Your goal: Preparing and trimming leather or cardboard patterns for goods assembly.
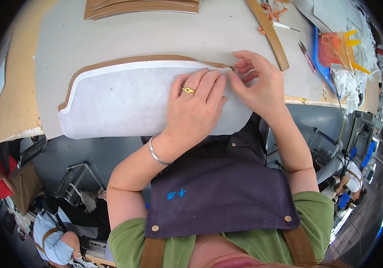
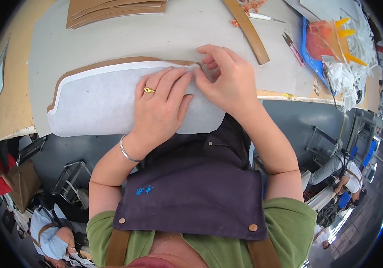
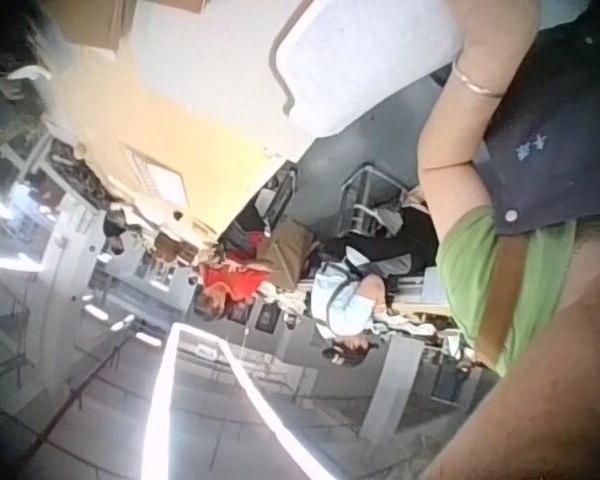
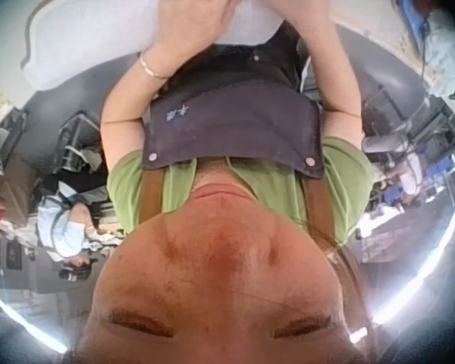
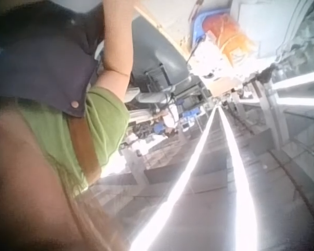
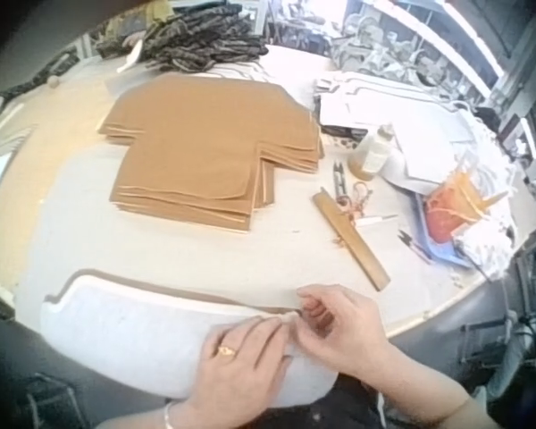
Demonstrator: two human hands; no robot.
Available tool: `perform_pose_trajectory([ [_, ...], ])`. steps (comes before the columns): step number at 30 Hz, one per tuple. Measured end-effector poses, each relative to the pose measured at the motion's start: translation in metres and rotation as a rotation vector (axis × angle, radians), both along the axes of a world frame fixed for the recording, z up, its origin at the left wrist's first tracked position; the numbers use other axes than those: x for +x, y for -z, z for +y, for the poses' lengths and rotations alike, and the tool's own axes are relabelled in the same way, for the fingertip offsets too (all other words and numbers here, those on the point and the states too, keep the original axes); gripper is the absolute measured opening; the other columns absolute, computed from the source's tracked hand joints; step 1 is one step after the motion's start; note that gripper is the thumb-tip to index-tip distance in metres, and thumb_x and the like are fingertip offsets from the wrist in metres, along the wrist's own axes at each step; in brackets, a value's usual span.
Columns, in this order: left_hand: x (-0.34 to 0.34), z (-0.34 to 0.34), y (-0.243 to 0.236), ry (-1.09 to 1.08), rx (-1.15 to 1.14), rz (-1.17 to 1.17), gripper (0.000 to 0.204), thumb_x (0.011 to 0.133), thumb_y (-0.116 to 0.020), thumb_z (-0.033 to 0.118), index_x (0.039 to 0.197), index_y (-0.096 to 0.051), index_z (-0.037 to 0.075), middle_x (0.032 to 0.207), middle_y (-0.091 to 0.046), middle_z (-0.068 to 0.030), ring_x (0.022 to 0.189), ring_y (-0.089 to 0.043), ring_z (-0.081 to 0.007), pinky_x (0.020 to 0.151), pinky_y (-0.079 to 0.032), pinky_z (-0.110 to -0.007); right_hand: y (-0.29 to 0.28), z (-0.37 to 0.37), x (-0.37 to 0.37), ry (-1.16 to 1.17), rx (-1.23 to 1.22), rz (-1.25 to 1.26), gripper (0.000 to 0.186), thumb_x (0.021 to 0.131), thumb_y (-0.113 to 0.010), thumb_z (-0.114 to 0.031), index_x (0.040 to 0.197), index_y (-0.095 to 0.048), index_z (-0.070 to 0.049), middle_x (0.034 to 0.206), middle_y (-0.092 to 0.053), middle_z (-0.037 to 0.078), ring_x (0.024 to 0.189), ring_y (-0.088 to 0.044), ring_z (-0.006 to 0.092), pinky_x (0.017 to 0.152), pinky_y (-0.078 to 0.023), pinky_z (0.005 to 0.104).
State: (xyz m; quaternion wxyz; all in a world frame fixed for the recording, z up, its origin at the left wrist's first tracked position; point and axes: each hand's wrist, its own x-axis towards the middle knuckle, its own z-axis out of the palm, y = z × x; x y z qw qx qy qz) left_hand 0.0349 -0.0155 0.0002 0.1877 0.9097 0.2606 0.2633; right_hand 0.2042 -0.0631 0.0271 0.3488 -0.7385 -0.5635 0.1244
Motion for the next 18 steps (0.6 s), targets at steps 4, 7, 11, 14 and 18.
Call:
perform_pose_trajectory([
  [4, 0.0, 0.001, -0.002, 0.016, -0.013, 0.01, 0.041, 0.079, -0.072, 0.017, 0.117, -0.063, 0.008, 0.12, -0.059, -0.0022, 0.113, -0.055, -0.0211, 0.097, -0.039, -0.039, 0.003, 0.003, 0.009, 0.043, -0.074, 0.061, 0.03, 0.073, -0.072, -0.003, 0.103, -0.068, -0.006, 0.084, -0.068, 0.008, 0.076, -0.068, 0.0204, 0.065, -0.056, 0.0306],
  [7, 0.0, 0.0, -0.001, 0.015, -0.005, 0.0, 0.041, 0.079, -0.072, 0.017, 0.117, -0.063, 0.008, 0.12, -0.059, -0.0029, 0.113, -0.055, -0.0212, 0.097, -0.039, -0.039, 0.003, 0.011, 0.025, -0.227, 0.06, -0.14, 0.031, 0.073, -0.072, -0.003, 0.103, -0.068, -0.006, 0.086, -0.068, 0.007, 0.084, -0.066, 0.0245, 0.074, -0.055, 0.0344],
  [11, -0.001, 0.0, 0.0, 0.007, 0.0, -0.008, 0.04, 0.079, -0.072, 0.017, 0.117, -0.063, 0.007, 0.119, -0.059, -0.0036, 0.113, -0.055, -0.0214, 0.097, -0.039, -0.039, -0.007, 0.016, 0.027, -0.336, -0.036, -0.105, 0.032, 0.073, -0.072, -0.003, 0.104, -0.068, -0.008, 0.088, -0.069, 0.007, 0.089, -0.065, 0.0276, 0.079, -0.053, 0.0375],
  [14, 0.0, 0.0, -0.001, 0.019, -0.013, -0.001, 0.04, 0.079, -0.072, 0.017, 0.117, -0.063, 0.007, 0.119, -0.059, -0.0039, 0.113, -0.055, -0.0216, 0.097, -0.039, -0.039, -0.012, 0.019, 0.028, -0.449, -0.072, -0.118, 0.033, 0.073, -0.071, -0.003, 0.105, -0.068, -0.009, 0.089, -0.07, 0.007, 0.086, -0.065, 0.0273, 0.076, -0.054, 0.0379],
  [18, -0.001, 0.001, 0.001, 0.018, -0.01, -0.013, 0.041, 0.078, -0.072, 0.017, 0.118, -0.063, 0.008, 0.119, -0.058, -0.0039, 0.112, -0.056, -0.0219, 0.097, -0.039, -0.039, 0.0, 0.02, 0.022, -0.328, -0.016, -0.123, 0.028, 0.076, -0.069, -0.001, 0.103, -0.07, -0.007, 0.085, -0.07, 0.008, 0.077, -0.066, 0.0259, 0.069, -0.055, 0.0352],
])
